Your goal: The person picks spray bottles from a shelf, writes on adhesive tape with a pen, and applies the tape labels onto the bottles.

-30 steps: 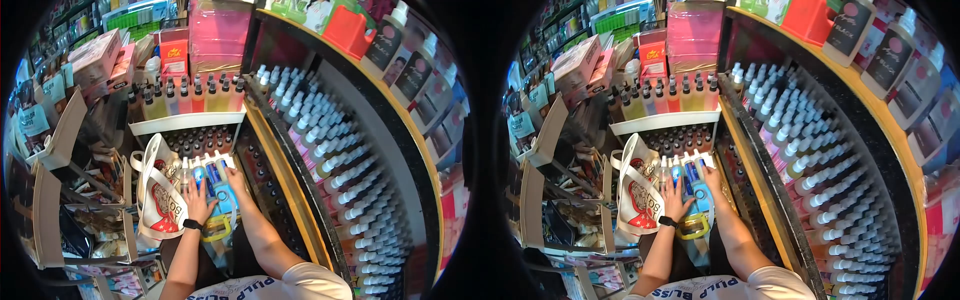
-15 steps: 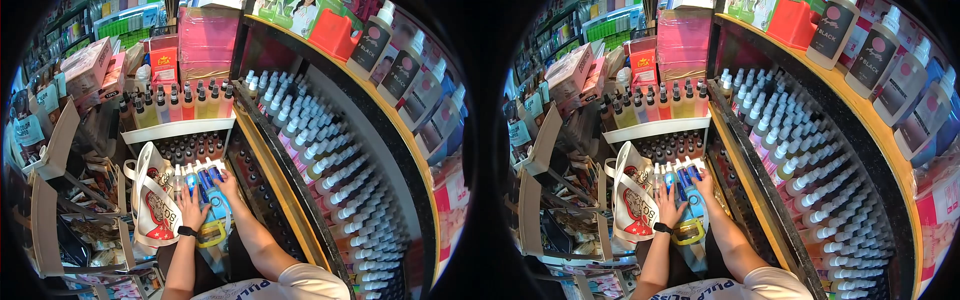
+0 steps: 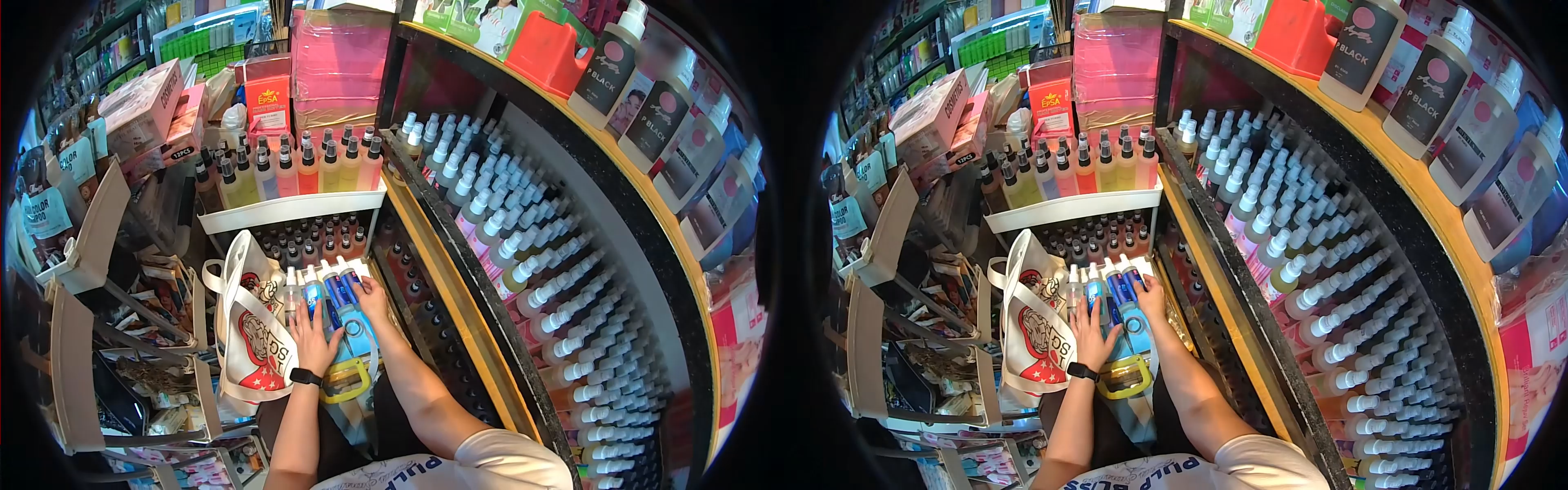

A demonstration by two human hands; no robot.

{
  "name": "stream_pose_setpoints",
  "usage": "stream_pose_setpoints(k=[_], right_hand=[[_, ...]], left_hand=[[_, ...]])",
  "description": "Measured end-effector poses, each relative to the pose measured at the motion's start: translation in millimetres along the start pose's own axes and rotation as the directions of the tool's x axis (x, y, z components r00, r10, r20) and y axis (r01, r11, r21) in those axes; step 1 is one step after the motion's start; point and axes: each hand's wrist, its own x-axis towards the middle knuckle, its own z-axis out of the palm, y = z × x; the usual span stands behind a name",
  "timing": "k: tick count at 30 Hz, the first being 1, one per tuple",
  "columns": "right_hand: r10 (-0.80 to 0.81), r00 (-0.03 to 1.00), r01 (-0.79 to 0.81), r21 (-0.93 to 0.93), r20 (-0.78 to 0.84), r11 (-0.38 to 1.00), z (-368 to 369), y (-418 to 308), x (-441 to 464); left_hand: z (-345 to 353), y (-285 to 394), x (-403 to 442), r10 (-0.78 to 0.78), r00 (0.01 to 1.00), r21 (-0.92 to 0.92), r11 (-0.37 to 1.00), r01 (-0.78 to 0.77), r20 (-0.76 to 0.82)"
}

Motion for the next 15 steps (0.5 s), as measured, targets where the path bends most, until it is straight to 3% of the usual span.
stream_pose_setpoints(k=[12,15], right_hand=[[-0.031,0.997,0.034,-0.055,0.065,0.998,-6,-17,-10],[-0.055,0.97,0.053,0.011,0.238,0.999,-8,-16,-4]], left_hand=[[5,-2,0,-0.007,1.0,-0.017,1.0,0.007,-0.011],[-6,-22,-1,-0.065,0.997,0.04,0.997,0.067,-0.043]])
